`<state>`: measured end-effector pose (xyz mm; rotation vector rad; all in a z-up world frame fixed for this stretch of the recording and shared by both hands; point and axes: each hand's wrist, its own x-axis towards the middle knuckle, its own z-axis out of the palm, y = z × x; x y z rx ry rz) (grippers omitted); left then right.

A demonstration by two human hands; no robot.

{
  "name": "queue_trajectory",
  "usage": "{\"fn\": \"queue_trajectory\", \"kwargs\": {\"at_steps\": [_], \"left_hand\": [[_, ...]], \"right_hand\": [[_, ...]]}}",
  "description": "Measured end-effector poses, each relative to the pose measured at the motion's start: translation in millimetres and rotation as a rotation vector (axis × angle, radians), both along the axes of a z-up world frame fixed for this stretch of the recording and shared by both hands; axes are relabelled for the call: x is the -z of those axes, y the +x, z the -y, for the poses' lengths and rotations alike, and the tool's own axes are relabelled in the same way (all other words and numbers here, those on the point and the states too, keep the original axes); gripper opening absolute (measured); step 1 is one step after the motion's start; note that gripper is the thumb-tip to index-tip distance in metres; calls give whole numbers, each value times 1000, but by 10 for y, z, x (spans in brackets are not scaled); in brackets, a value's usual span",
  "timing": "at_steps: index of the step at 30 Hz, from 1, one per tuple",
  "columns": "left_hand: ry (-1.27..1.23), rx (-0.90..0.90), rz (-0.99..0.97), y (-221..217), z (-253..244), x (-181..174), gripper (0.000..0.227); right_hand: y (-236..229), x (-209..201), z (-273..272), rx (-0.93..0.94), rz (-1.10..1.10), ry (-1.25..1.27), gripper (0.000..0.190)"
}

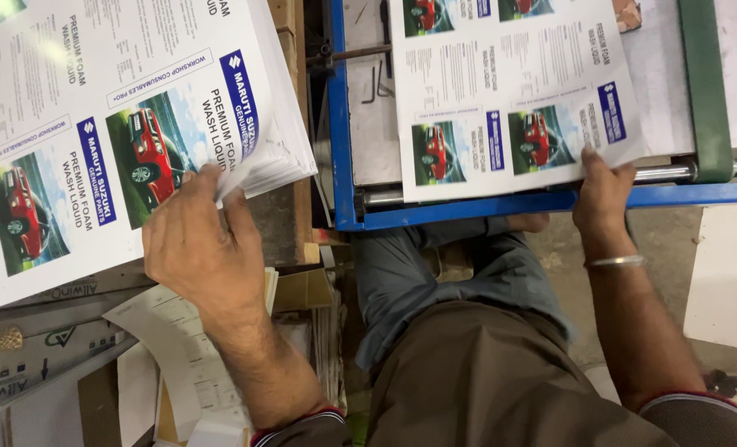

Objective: The person repeatedly picks up printed sheets from a blue roller conveyor and places them onto a growing stack on the left. The sheets feature Maruti Suzuki branding and car images. The person handles the sheets by hand without using tools.

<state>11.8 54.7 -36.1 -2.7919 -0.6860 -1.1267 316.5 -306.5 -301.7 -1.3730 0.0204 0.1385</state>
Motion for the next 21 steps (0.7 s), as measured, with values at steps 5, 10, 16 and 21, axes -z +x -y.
{"fn": "queue_trajectory", "kwargs": {"at_steps": [5, 10, 16, 21], "left_hand": [[72, 77, -65, -25, -66, -185, 29], [-338, 131, 37, -130, -275, -343, 17], [-105, 276, 163, 140, -254, -248, 24], [-171, 462, -238, 407, 321, -210, 38]], "right_hand": [[13, -204, -91, -130, -290, 25, 34], [-435, -585, -231, -396, -370, 19, 38], [-963, -1679, -1219, -769, -159, 257, 52], [-1531, -2184, -1977, -797, -248, 632, 61]]}}
